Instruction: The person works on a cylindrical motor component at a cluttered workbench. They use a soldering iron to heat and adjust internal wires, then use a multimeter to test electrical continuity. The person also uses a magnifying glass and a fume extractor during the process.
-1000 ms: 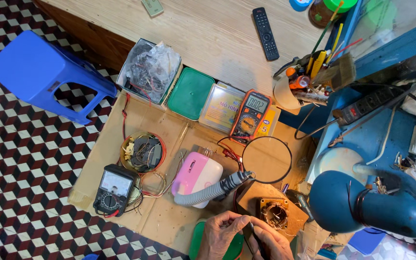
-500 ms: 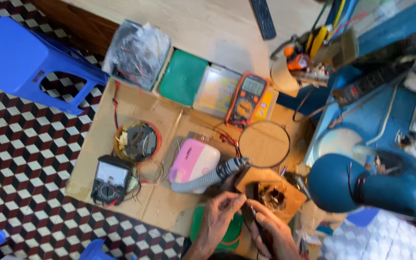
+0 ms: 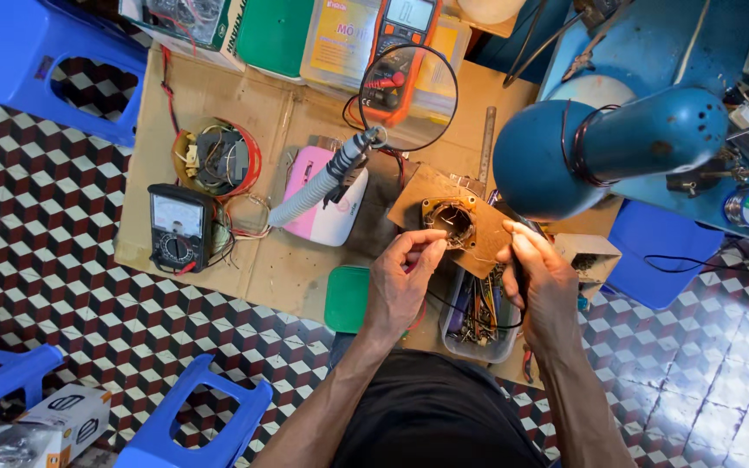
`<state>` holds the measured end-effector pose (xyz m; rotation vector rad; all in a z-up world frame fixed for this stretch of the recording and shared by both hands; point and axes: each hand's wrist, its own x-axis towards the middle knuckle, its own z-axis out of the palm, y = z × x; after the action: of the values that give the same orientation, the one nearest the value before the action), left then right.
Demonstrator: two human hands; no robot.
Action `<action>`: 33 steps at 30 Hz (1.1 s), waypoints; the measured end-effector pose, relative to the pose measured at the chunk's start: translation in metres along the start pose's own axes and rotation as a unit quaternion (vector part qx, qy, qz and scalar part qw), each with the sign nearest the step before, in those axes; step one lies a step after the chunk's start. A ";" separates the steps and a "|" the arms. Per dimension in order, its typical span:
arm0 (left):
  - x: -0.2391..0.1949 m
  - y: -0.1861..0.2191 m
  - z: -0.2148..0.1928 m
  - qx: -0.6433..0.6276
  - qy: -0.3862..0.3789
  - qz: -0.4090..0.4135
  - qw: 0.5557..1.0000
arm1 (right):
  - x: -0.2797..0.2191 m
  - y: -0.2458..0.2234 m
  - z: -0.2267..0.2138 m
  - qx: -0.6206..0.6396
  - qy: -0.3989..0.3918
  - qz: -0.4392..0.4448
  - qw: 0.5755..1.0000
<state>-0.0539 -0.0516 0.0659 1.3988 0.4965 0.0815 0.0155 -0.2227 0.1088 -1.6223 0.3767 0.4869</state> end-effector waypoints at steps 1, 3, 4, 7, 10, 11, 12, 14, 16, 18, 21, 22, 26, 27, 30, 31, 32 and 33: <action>0.000 -0.001 0.005 -0.015 0.003 -0.014 1.000 | 0.003 0.000 -0.002 0.006 -0.010 0.002 1.000; -0.001 -0.003 0.013 -0.051 0.012 -0.053 0.997 | 0.007 0.001 -0.006 0.016 -0.029 -0.006 0.999; -0.002 -0.004 0.017 -0.072 0.015 -0.079 0.994 | 0.006 0.001 -0.009 0.020 -0.033 -0.014 0.999; -0.006 -0.007 0.029 -0.097 0.023 -0.115 0.988 | 0.003 0.003 -0.016 0.048 -0.038 -0.011 0.998; -0.006 -0.011 0.031 -0.119 0.043 -0.133 0.983 | 0.007 0.009 -0.014 0.087 -0.069 0.017 0.994; -0.004 -0.013 0.031 -0.130 0.049 -0.140 0.980 | 0.011 0.012 -0.013 0.099 -0.081 0.028 0.991; -0.004 -0.016 0.031 -0.138 0.049 -0.143 0.979 | 0.012 0.016 -0.013 0.105 -0.090 0.037 0.990; -0.002 -0.020 0.028 -0.153 0.050 -0.148 0.976 | 0.016 0.022 -0.010 0.117 -0.109 0.054 0.986; 0.000 -0.022 0.027 -0.175 0.039 -0.154 0.972 | 0.019 0.025 -0.009 0.107 -0.102 0.061 0.987; 0.001 -0.024 0.025 -0.189 0.031 -0.157 0.969 | 0.022 0.027 -0.008 0.106 -0.101 0.068 0.987; 0.002 -0.023 0.022 -0.196 0.025 -0.161 0.967 | 0.026 0.027 -0.006 0.116 -0.103 0.082 0.984; 0.003 -0.022 0.022 -0.198 0.023 -0.163 0.966 | 0.028 0.026 -0.006 0.116 -0.103 0.087 0.984; 0.005 -0.020 0.018 -0.192 0.014 -0.176 0.965 | 0.032 0.026 -0.007 0.105 -0.105 0.095 0.984; 0.005 -0.019 0.018 -0.195 0.014 -0.178 0.964 | 0.033 0.026 -0.007 0.103 -0.101 0.094 0.985; 0.005 -0.018 0.015 -0.199 0.013 -0.182 0.963 | 0.034 0.026 -0.007 0.098 -0.093 0.091 0.987; 0.004 -0.017 0.014 -0.198 0.011 -0.182 0.963 | 0.033 0.026 -0.008 0.098 -0.091 0.088 0.987; 0.003 -0.017 0.014 -0.198 0.009 -0.181 0.963 | 0.033 0.026 -0.009 0.097 -0.091 0.086 0.987; 0.003 -0.017 0.014 -0.196 0.007 -0.181 0.964 | 0.033 0.025 -0.010 0.100 -0.090 0.088 0.987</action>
<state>-0.0501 -0.0666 0.0504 0.9058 0.7008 -0.1030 0.0314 -0.2336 0.0712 -1.3464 0.4214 0.7013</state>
